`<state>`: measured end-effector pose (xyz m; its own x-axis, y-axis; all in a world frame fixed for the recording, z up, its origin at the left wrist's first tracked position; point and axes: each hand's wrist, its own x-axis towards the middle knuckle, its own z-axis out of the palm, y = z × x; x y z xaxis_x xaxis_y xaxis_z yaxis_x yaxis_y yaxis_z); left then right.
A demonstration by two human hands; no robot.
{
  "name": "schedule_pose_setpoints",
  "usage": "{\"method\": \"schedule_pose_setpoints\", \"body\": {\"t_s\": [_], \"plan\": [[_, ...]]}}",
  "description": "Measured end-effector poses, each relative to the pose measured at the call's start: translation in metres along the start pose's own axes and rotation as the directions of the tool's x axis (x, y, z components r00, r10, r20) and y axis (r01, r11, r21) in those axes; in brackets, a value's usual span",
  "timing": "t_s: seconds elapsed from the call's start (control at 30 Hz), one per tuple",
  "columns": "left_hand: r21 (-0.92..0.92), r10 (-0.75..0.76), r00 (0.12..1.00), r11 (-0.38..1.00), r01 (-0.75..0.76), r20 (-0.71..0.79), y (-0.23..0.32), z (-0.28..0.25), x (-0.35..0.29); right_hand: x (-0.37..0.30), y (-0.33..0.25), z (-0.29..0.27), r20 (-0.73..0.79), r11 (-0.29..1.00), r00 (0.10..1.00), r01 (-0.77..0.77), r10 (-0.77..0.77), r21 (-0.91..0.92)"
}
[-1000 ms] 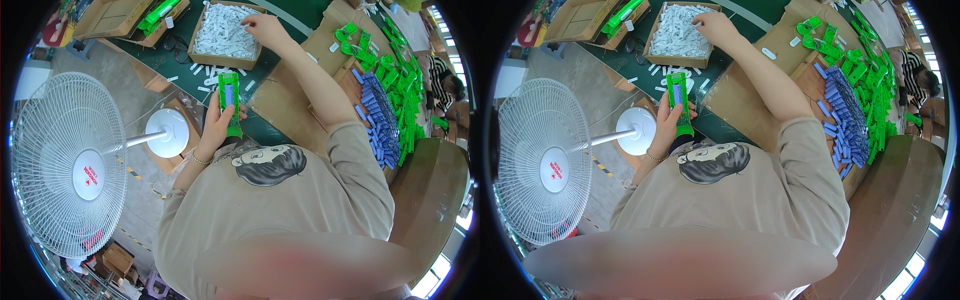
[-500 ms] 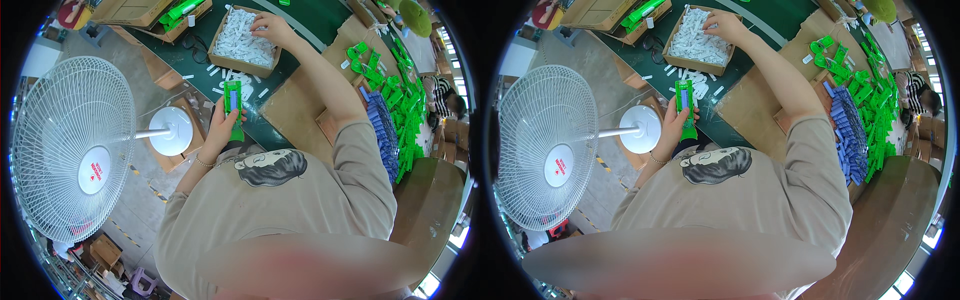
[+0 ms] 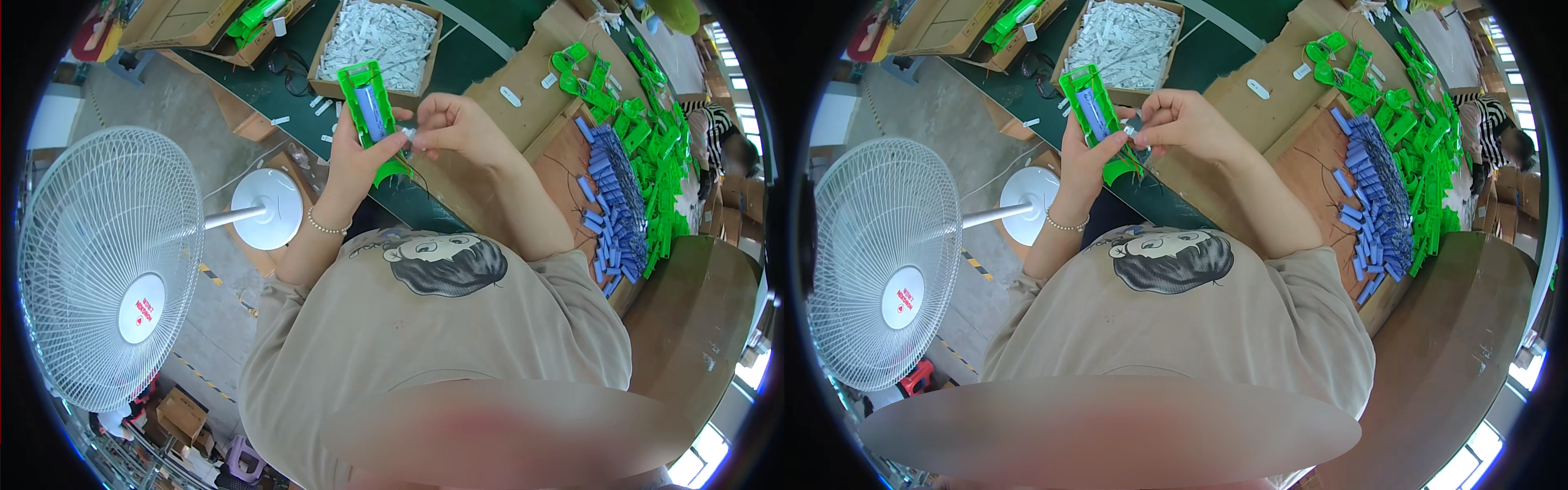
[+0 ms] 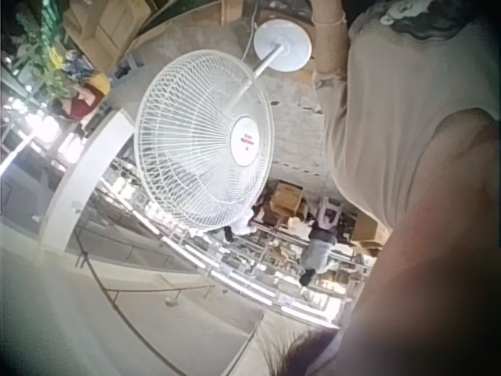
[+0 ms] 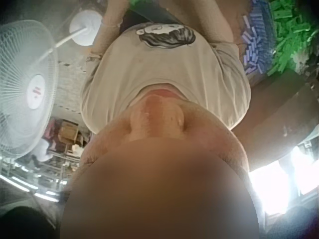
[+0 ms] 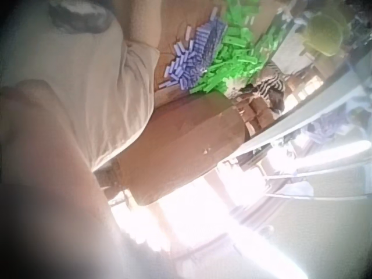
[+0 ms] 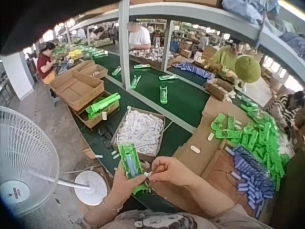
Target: Manually assemble battery packs into plastic housings on a factory line.
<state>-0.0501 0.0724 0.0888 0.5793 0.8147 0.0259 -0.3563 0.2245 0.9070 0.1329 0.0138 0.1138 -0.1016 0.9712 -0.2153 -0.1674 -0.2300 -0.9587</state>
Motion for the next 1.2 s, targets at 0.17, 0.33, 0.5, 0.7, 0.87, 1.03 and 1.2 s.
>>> {"method": "schedule_pose_setpoints", "body": {"t_s": [0.17, 0.33, 0.5, 0.7, 0.87, 1.03, 1.2], "plan": [[0.034, -0.124, 0.988, 0.992, 0.121, 0.088, 0.001, 0.014, 0.003, -0.019, 0.008, -0.005, -0.017, 0.951, 0.981, -0.185, 0.195, 0.247], [-0.169, -0.204, 0.979, 0.966, 0.198, -0.021, -0.011, 0.020, 0.005, -0.039, 0.004, 0.000, -0.225, 0.786, 0.938, 0.073, -0.263, -0.614], [-0.060, -0.187, 0.982, 0.981, 0.185, -0.031, -0.018, 0.025, 0.006, -0.033, 0.023, -0.007, 0.055, 0.322, 0.800, 0.302, -0.598, -0.898], [0.221, -0.179, 0.967, 0.966, 0.137, 0.183, -0.027, 0.019, -0.002, -0.038, 0.023, -0.022, -0.388, 0.874, 0.884, 0.047, -0.262, -0.483], [0.396, -0.226, 0.936, 0.912, 0.106, 0.270, -0.035, 0.020, -0.004, -0.035, 0.019, -0.022, -0.430, 0.968, 0.873, 0.159, -0.229, -0.193], [0.552, -0.272, 0.915, 0.831, 0.068, 0.297, -0.034, 0.023, -0.006, -0.036, 0.010, -0.029, -0.315, 0.921, 0.948, -0.090, -0.037, -0.379], [0.624, -0.276, 0.901, 0.781, 0.006, 0.336, -0.035, 0.022, -0.007, -0.035, 0.020, -0.029, -0.379, 0.950, 0.921, -0.034, -0.091, -0.310]]}}
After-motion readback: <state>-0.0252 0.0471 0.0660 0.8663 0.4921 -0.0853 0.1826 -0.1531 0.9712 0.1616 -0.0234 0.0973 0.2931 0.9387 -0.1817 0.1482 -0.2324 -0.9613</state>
